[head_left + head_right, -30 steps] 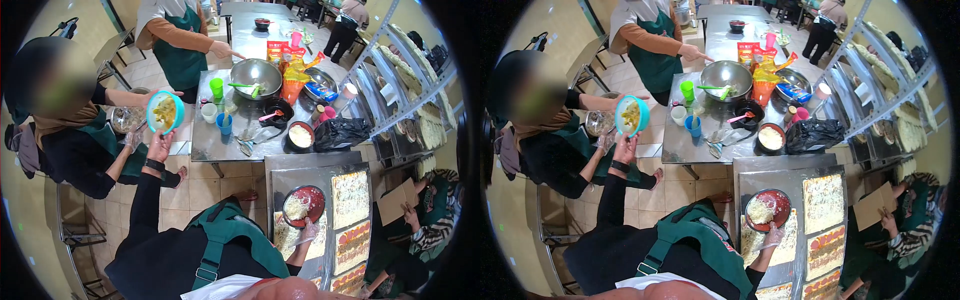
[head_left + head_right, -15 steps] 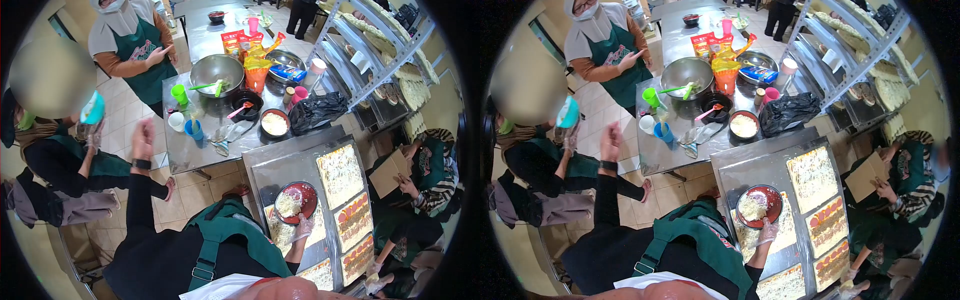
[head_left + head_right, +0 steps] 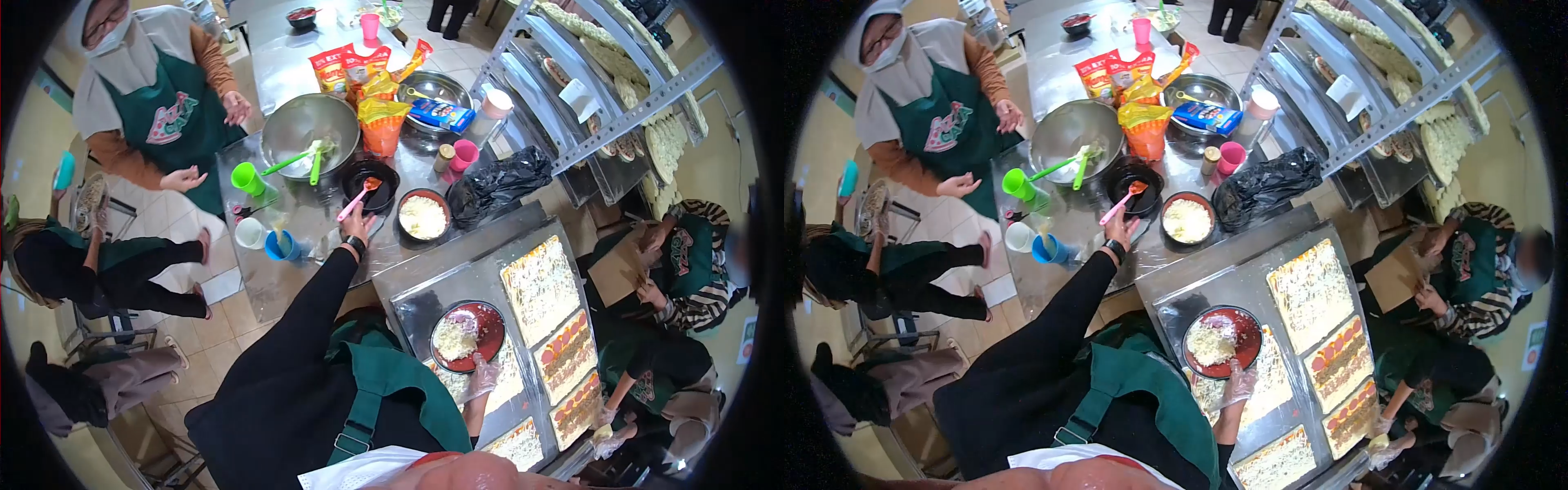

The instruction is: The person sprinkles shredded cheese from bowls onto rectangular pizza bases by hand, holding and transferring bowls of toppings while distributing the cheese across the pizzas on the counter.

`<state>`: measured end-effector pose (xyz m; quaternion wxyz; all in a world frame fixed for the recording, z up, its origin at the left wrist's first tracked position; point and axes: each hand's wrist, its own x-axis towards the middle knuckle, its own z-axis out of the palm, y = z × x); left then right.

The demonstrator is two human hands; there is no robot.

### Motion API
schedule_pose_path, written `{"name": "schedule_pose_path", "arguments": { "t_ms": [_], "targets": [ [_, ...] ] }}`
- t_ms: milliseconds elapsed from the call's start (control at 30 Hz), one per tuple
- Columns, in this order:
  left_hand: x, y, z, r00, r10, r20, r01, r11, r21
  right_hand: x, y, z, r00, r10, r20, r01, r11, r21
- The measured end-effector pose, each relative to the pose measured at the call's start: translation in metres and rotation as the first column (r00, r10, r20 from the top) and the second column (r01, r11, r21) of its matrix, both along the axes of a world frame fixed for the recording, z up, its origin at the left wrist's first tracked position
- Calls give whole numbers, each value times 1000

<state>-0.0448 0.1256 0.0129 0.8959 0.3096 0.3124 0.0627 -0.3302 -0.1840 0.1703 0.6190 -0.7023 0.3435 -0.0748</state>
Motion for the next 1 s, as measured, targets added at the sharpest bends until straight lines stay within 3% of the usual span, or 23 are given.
{"name": "schedule_pose_path", "arguments": {
  "t_ms": [67, 200, 300, 400, 533, 667, 800, 900, 1000],
  "targets": [
    [9, -6, -1, 992, 93, -84, -88, 995, 56, 2, 6, -2, 999, -43, -29, 43, 999, -3],
    [15, -5, -16, 998, 59, 39, -62, 994, 91, 8, 19, 6, 994, -109, -29, 111, 986, 120],
    [11, 1, -19, 994, 35, -102, -17, 986, 168, 2, 7, -5, 971, 25, -236, -75, 976, -205],
    [-14, 4, 12, 992, -38, -117, 68, 962, 266, 16, 20, 7, 992, -122, -14, 122, 988, 93],
    [-47, 15, 35, 980, -165, -115, 190, 947, 257, 29, 21, 13, 982, -162, -98, 173, 979, 106],
    [-72, 24, 57, 973, -190, -134, 217, 949, 231, 43, 27, 23, 996, -87, 5, 85, 988, 127],
    [-93, 30, 83, 960, -204, -194, 240, 954, 182, 46, 16, 10, 992, -13, -126, 11, 1000, -16],
    [-105, 38, 64, 956, -239, -169, 269, 946, 182, 50, 23, 16, 972, -53, -230, 41, 998, -56],
    [-104, 38, 54, 963, -214, -165, 243, 953, 183, 42, 19, -10, 999, -12, 37, 12, 1000, 3]
  ]
}}
